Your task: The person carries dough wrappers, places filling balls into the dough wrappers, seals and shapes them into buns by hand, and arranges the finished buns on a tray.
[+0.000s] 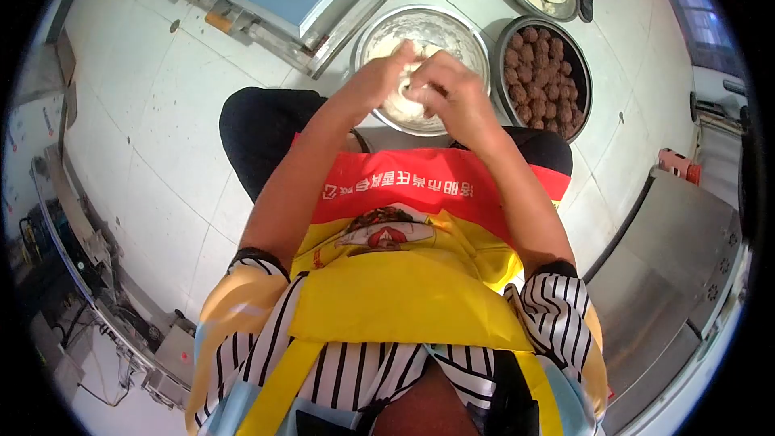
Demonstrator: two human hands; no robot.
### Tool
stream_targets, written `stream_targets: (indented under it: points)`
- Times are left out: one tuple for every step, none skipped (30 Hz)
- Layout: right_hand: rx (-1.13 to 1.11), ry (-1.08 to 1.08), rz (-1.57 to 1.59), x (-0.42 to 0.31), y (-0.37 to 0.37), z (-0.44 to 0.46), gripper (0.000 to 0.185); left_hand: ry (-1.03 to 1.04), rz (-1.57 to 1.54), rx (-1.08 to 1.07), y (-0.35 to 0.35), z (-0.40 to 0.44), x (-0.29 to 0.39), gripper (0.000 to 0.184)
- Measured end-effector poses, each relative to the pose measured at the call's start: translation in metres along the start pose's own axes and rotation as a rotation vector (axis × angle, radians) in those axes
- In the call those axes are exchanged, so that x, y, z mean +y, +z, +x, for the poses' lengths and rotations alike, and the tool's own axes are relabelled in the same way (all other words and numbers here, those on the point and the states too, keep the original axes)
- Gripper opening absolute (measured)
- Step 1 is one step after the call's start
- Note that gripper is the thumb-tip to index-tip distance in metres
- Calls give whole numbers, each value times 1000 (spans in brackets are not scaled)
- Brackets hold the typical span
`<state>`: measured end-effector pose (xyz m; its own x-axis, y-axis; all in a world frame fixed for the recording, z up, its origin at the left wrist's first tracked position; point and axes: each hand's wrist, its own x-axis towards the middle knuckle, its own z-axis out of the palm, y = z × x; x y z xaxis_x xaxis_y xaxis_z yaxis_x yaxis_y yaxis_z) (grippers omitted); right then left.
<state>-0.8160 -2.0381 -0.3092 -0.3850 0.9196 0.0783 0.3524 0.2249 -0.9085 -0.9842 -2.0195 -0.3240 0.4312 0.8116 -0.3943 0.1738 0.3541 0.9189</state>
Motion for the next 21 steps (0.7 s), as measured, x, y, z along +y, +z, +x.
stream_targets:
  points:
    - [33,84,-6,-2,-1,1,13,90,-209,41,5,0,-10,69]
    - [75,182,104,-3,-1,3,13,189,-415,63,10,-1,-20,67]
    - [117,283,214,-2,1,4,13,199,-681,84,22,2,-34,66]
    - [155,386,324,-1,4,4,13,203,-950,108,33,6,-50,65]
    - [129,351,306,0,7,2,13,207,-835,184,38,10,-54,65]
    - [78,294,231,4,10,-2,13,174,-751,181,37,9,-60,64]
    - [29,232,157,10,11,-5,14,145,-666,175,33,9,-66,64]
    - [-18,166,81,13,11,-7,14,119,-578,169,29,8,-62,64]
    - [-49,186,100,11,9,-8,16,114,-469,161,24,7,-58,63]
    - [-30,102,64,11,10,-9,16,66,-438,135,21,6,-52,64]
    - [-8,14,26,12,11,-7,17,24,-404,110,17,6,-44,66]
    - [15,-74,-13,12,10,-6,18,-18,-370,83,14,6,-35,67]
    - [-3,-86,-33,11,10,-5,18,-58,-294,81,10,6,-26,70]
    - [-20,-96,-53,10,10,-5,19,-98,-218,77,7,4,-15,72]
    - [-38,-107,-73,9,10,-5,20,-138,-143,75,5,3,-9,75]
    - [-23,-101,-101,8,10,-5,21,-163,-142,51,4,8,-14,76]
    - [-9,-95,-127,6,11,-6,22,-189,-141,28,2,16,-25,77]
    - [5,-92,-153,3,11,-7,23,-214,-139,7,1,21,-29,79]
    - [-26,-61,-144,-3,10,-5,26,-273,-183,9,-1,24,-34,80]
    - [-57,-28,-135,-11,8,-4,28,-333,-227,9,-1,25,-33,81]
    - [-86,7,-126,-16,7,-3,31,-394,-269,6,-1,25,-33,82]
